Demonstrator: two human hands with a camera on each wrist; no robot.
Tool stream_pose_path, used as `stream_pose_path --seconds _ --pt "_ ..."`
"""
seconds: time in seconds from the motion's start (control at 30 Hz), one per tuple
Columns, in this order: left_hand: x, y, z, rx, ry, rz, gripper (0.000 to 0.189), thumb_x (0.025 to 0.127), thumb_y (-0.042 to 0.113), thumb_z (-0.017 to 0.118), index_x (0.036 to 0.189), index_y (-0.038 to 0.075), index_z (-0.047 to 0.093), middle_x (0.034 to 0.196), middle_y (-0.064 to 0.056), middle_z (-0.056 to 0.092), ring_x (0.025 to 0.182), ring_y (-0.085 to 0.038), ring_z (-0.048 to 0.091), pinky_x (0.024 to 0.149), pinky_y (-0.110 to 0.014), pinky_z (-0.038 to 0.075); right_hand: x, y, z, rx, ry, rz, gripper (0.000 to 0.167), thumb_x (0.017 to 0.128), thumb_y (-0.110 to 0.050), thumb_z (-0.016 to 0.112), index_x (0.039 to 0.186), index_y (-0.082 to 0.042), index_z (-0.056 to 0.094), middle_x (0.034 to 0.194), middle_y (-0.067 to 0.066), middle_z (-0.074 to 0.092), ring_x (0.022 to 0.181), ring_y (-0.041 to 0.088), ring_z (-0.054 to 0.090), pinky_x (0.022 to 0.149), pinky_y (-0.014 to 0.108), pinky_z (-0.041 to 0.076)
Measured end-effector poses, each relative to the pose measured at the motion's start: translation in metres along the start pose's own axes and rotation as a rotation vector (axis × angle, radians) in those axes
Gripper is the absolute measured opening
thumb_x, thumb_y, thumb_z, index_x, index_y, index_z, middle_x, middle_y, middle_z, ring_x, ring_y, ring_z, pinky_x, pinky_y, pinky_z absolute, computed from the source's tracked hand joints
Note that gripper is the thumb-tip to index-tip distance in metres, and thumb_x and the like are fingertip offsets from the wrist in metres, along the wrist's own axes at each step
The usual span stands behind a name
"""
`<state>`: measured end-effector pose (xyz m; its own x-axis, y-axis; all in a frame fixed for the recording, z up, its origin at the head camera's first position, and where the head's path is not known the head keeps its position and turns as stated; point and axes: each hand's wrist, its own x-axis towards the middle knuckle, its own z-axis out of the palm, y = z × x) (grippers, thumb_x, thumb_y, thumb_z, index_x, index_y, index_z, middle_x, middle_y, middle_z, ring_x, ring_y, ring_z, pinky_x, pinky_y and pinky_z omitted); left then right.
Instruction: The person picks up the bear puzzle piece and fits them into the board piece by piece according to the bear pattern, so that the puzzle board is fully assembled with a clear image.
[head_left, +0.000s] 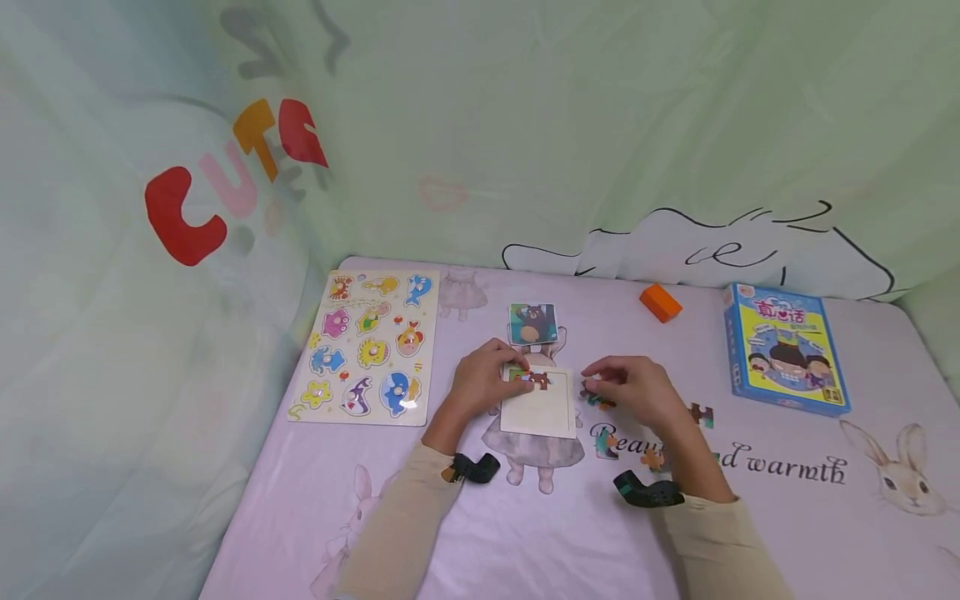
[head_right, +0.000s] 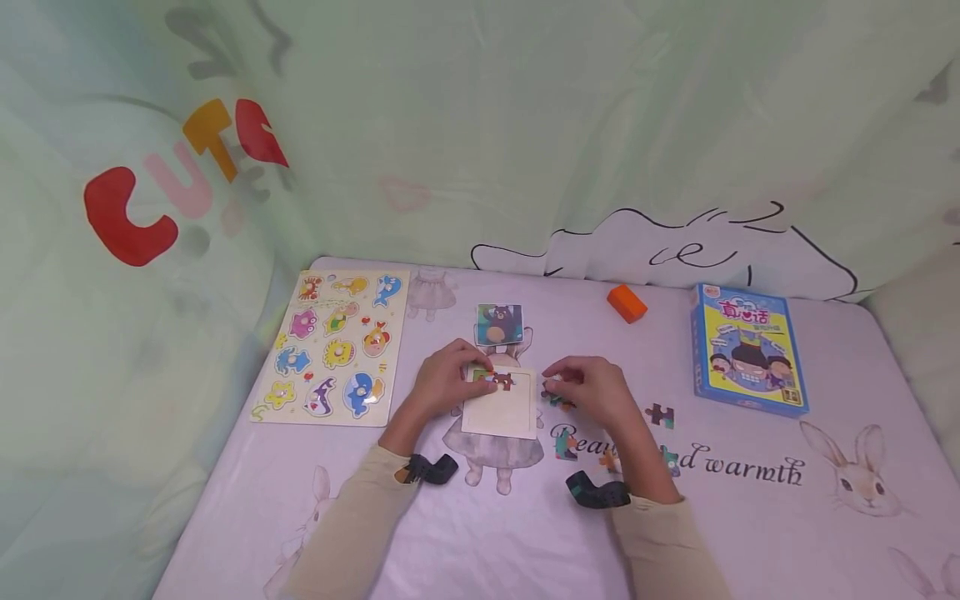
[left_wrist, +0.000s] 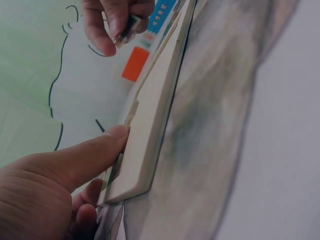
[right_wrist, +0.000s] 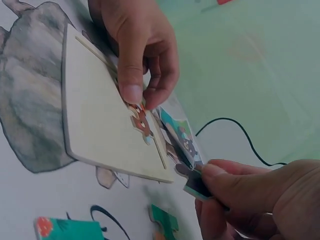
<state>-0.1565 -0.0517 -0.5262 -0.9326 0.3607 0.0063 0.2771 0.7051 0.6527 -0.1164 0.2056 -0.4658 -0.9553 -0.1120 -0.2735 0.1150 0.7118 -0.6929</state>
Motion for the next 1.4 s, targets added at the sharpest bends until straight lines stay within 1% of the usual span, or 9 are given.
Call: stream_pose_path --seconds 0.1,0.23,0.3,0.4,0.57,0.67,0.8,1.07,1.4 --pt "0.000 0.000 0.000 0.003 -0.003 0.002 0.026 0.083 0.042 0.084 0.104 0.027 0.076 0.117 0.006 0.065 0.102 -0.014 0.063 0.085 -0.031 0.048 -0.001 -0.004 0.004 0.005 -0.014 -0.016 0.027 0.093 -0.018 0.075 0.119 -0.009 0.072 0.095 0.009 0.069 0.085 0.024 0.058 0.070 0.026 0.051" --pt "0.000 0.000 0.000 0.007 -0.002 0.008 0.025 0.083 0.041 0.083 0.103 0.027 0.076 0.119 0.006 0.066 0.104 -0.014 0.064 0.086 -0.032 0.049 -0.001 -0.009 0.008 0.013 -0.012 -0.038 0.022 0.092 -0.014 0.076 0.113 -0.008 0.069 0.096 0.009 0.070 0.086 0.024 0.059 0.074 0.027 0.051" --pt "0.000 0.000 0.000 0.009 0.002 0.013 0.025 0.083 0.041 0.084 0.102 0.026 0.076 0.119 0.006 0.066 0.103 -0.015 0.064 0.086 -0.033 0.049 -0.001 -0.011 0.010 0.009 -0.013 -0.055 0.020 0.092 -0.015 0.076 0.109 -0.008 0.070 0.094 0.008 0.070 0.086 0.023 0.060 0.074 0.028 0.051" --pt "0.000 0.000 -0.001 0.008 0.005 0.017 0.026 0.083 0.041 0.084 0.103 0.026 0.076 0.117 0.005 0.065 0.102 -0.014 0.064 0.086 -0.033 0.049 -0.001 -0.013 0.015 0.000 -0.022 -0.080 0.017 0.092 -0.017 0.076 0.108 -0.010 0.074 0.091 0.005 0.071 0.085 0.022 0.060 0.074 0.030 0.051" --pt "0.000 0.000 0.000 0.013 0.007 0.018 0.026 0.083 0.042 0.084 0.103 0.026 0.076 0.116 0.005 0.065 0.102 -0.014 0.064 0.087 -0.034 0.050 -0.001 -0.018 0.024 0.009 -0.029 -0.095 0.021 0.092 -0.020 0.076 0.111 -0.011 0.075 0.088 0.003 0.070 0.082 0.020 0.062 0.072 0.030 0.052" --pt "0.000 0.000 0.000 0.022 0.009 0.019 0.026 0.083 0.043 0.083 0.102 0.026 0.075 0.116 0.006 0.065 0.103 -0.014 0.064 0.087 -0.035 0.050 0.000 -0.021 0.030 0.025 -0.040 -0.090 0.020 0.092 -0.018 0.076 0.110 -0.010 0.074 0.087 0.004 0.070 0.079 0.019 0.062 0.070 0.029 0.053" --pt "0.000 -0.001 0.000 0.030 0.009 0.021 0.025 0.083 0.043 0.083 0.102 0.027 0.075 0.115 0.007 0.065 0.103 -0.014 0.064 0.088 -0.033 0.050 0.000 -0.024 0.035 0.033 -0.049 -0.107 0.016 0.092 -0.013 0.074 0.108 -0.009 0.074 0.088 0.005 0.069 0.079 0.020 0.062 0.069 0.028 0.053" --pt "-0.001 0.000 -0.001 0.020 0.020 0.038 0.018 0.089 0.037 0.078 0.102 0.024 0.077 0.109 0.005 0.064 0.098 -0.014 0.064 0.087 -0.035 0.050 0.002 -0.026 0.043 0.038 -0.045 -0.138 0.017 0.091 -0.008 0.073 0.108 -0.008 0.075 0.087 0.005 0.072 0.078 0.017 0.066 0.068 0.029 0.052" --pt "-0.001 -0.001 0.000 0.009 0.017 0.030 0.017 0.089 0.038 0.077 0.101 0.025 0.077 0.109 0.006 0.064 0.096 -0.013 0.062 0.085 -0.032 0.049 0.003 -0.024 0.042 -0.074 -0.012 -0.073 0.010 0.092 -0.008 0.070 0.100 -0.008 0.076 0.083 0.004 0.070 0.076 0.020 0.057 0.067 0.028 0.048"
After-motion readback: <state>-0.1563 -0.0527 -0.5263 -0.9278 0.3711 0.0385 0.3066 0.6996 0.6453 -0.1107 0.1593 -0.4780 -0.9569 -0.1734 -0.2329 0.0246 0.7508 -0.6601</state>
